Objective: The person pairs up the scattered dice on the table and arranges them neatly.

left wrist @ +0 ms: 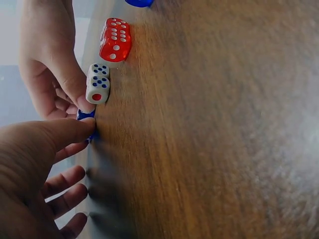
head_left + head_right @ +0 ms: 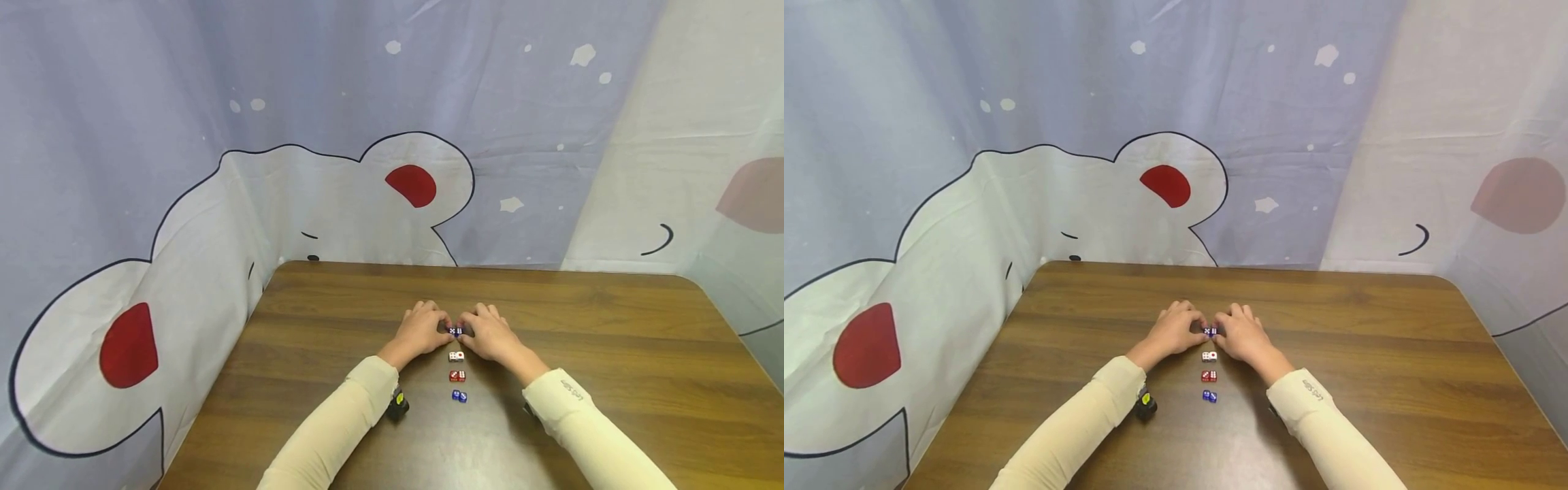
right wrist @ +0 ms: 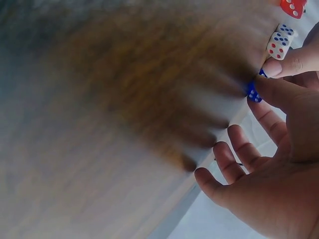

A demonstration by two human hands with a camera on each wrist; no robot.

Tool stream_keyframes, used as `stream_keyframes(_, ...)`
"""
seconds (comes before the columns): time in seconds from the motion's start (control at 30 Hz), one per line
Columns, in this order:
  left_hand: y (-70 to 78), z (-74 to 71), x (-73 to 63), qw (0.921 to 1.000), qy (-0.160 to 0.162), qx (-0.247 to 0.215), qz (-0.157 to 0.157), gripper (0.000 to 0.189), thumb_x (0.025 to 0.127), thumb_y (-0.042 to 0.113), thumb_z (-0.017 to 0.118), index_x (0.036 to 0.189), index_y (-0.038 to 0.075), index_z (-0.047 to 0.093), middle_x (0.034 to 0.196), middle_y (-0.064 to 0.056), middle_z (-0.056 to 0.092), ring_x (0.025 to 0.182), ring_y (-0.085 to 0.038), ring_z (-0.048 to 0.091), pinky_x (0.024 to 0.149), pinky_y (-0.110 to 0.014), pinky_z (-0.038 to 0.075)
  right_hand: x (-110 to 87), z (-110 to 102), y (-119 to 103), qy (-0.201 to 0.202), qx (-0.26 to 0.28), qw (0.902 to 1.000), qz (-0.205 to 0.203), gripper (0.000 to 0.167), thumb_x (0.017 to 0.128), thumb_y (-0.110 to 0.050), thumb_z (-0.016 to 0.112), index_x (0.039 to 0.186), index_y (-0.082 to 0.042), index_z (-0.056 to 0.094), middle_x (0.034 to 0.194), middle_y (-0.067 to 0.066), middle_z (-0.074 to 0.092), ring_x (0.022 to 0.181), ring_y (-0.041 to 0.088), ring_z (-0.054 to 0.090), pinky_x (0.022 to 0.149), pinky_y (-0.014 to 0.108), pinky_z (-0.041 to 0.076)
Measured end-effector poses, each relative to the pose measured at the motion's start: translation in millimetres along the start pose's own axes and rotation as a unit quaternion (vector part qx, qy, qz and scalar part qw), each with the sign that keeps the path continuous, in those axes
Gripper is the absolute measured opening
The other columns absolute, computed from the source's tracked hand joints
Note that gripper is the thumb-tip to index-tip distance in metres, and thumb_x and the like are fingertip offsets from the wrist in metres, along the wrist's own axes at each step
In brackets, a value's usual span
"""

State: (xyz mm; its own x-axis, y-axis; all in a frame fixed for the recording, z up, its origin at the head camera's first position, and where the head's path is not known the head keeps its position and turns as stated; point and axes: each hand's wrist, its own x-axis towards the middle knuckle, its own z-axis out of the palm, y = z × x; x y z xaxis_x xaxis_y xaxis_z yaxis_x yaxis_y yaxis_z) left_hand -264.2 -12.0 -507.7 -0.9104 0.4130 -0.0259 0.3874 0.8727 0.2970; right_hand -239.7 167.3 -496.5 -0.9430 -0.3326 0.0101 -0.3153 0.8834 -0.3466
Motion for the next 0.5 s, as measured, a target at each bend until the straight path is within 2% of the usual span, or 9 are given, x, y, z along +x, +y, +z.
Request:
stream_keyframes(0.27,-3.2,-0.6,-5.2,0.9999,0.009,-0.003,0.005,0.028,0.089,0.046,0.076,0.108,0.027,0.07,0.117,0.006,0.059,0.111,-0.017,0.051,0.092,-0.038,0.041,-6.0,-4.5,3.3,-0.008,0.009,0.9999,0.01,0.03,0.09,-0.028,0.076,0.114,-0.013,0.068,0.118,0.015,0.056,0.113,0.037,0.049,0.093,0.057,0.043)
stream_keyframes(0.5,-5.3,-9.1,-23.7,0.9993,0.03,-0.005,0.024,0.025,0.089,0.038,0.075,0.108,0.024,0.07,0.117,0.005,0.062,0.113,-0.016,0.054,0.093,-0.037,0.042,-24.7,-11.3,8.6,0.002,0.014,0.9999,-0.003,0.028,0.089,-0.023,0.076,0.113,-0.011,0.069,0.113,0.012,0.057,0.104,0.033,0.051,0.085,0.054,0.045)
